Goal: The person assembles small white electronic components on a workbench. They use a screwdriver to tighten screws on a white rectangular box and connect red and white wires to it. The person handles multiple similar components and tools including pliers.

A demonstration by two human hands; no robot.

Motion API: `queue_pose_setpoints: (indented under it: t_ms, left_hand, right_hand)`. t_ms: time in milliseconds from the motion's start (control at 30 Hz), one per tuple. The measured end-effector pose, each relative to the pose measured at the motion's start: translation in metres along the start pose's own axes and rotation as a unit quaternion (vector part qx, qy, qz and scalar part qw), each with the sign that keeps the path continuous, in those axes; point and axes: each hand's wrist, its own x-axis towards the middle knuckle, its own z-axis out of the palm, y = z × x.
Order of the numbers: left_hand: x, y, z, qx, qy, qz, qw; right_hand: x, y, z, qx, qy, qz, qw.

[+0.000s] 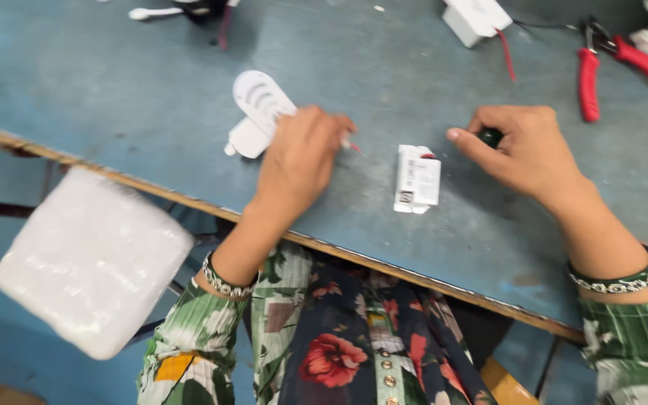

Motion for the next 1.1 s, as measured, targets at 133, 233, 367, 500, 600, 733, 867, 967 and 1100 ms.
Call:
queue_pose_setpoints:
  t_ms: [133, 233, 367, 500, 600, 733, 867, 967, 1100]
  left_hand:
    - [0.003, 0.027, 0.025, -0.053, -0.036, 0.034, 0.997]
    - [0.008, 0.030, 0.029, -0.058, -0.032, 0.031, 0.997]
    - [0.006, 0.029, 0.028, -0.064, -0.026, 0.020, 0.997]
    - [0.003, 0.027, 0.024, -0.076, -0.030, 0.017, 0.997]
    - [0.002, 0.027, 0.021, -0.092, -0.038, 0.017, 0.995]
    - [0.002, 0.026, 0.018, -0.118, -0.031, 0.027, 0.992]
    - [0.001, 0.025, 0.018, -0.153, -0.015, 0.007, 0.988]
    - [0.000, 0.023, 0.019, -0.191, 0.000, -0.043, 0.981]
    - [-0.004, 0.021, 0.020, -0.263, 0.011, -0.108, 0.959]
  right_hand:
    - [-0.010, -0.026, -0.010, 0.081, 0.001, -0.091, 0.993]
    - [-0.012, -0.043, -0.007, 0.130, -0.013, -0.206, 0.970]
    - [-0.014, -0.056, 0.004, 0.105, -0.006, -0.210, 0.972]
    - [-0.014, -0.064, 0.012, 0.089, 0.019, -0.209, 0.974]
    - [-0.017, -0.068, 0.016, 0.077, 0.063, -0.231, 0.968]
    - [-0.015, -0.072, 0.018, 0.068, 0.093, -0.253, 0.961]
    - [-0.011, -0.075, 0.014, 0.111, 0.076, -0.232, 0.963]
    - [-0.007, -0.079, 0.014, 0.120, 0.073, -0.234, 0.962]
    - [-0.004, -0.084, 0.016, 0.133, 0.080, -0.234, 0.960]
